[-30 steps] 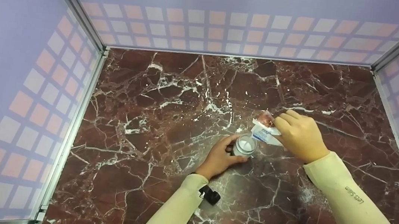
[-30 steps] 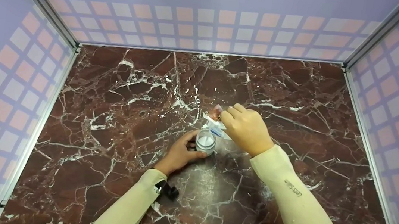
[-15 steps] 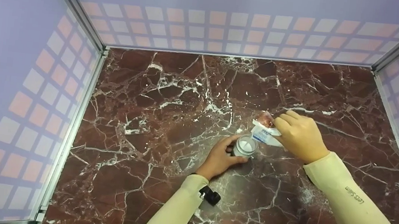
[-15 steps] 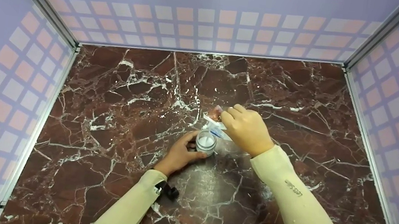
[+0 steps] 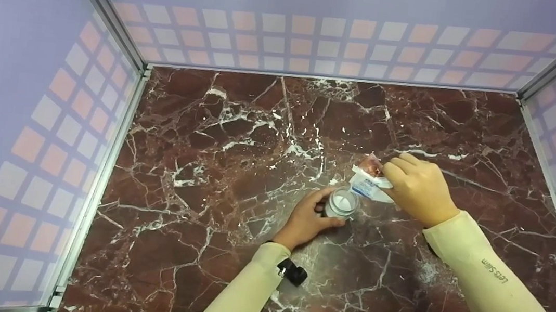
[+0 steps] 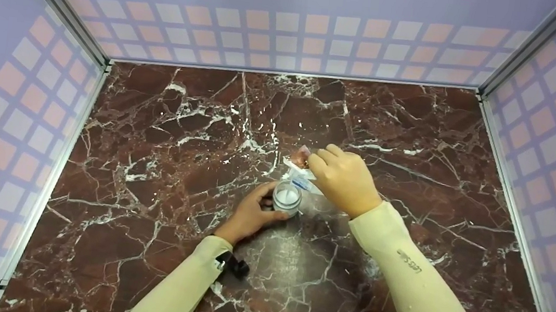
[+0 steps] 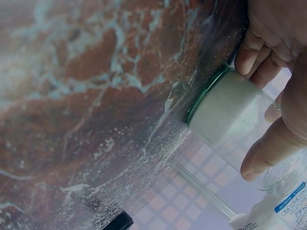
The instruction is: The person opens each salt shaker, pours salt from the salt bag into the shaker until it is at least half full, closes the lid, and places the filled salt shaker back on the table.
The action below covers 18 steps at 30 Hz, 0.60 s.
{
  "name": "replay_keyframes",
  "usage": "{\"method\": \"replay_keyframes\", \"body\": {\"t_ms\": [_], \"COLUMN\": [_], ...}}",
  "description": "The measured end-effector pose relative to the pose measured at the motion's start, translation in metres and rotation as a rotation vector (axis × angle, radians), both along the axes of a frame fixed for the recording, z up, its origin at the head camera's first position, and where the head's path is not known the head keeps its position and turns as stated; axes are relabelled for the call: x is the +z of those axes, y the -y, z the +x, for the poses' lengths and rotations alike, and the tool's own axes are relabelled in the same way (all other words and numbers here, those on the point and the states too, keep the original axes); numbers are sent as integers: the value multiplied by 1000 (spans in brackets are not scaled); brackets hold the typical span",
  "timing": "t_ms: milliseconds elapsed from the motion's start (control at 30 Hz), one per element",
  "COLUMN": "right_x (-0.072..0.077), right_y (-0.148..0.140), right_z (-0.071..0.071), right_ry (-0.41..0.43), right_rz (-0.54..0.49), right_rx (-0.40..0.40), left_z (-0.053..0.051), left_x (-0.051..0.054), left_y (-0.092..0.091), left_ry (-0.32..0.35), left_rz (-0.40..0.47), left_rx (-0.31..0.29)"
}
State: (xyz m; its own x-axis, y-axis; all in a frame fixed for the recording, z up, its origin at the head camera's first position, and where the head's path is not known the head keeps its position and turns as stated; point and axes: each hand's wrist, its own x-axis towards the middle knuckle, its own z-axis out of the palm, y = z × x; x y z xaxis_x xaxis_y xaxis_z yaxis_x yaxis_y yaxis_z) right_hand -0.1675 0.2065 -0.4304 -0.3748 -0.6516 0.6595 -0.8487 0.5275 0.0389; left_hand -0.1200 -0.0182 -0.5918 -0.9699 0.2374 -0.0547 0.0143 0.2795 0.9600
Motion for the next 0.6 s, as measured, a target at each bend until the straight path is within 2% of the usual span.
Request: {"method": "replay_keyframes", "body": {"t_ms": [600], "right_x": [-1], "right_y": [-5], "right_z": [3], "right_ry": [1], "right_rz": [4], "right_rx": [-11], "left_z": [1], "left_x": [-1], "left_y": [0], "left_ry": [6], "left_rz": [8], "left_rx": [17]}}
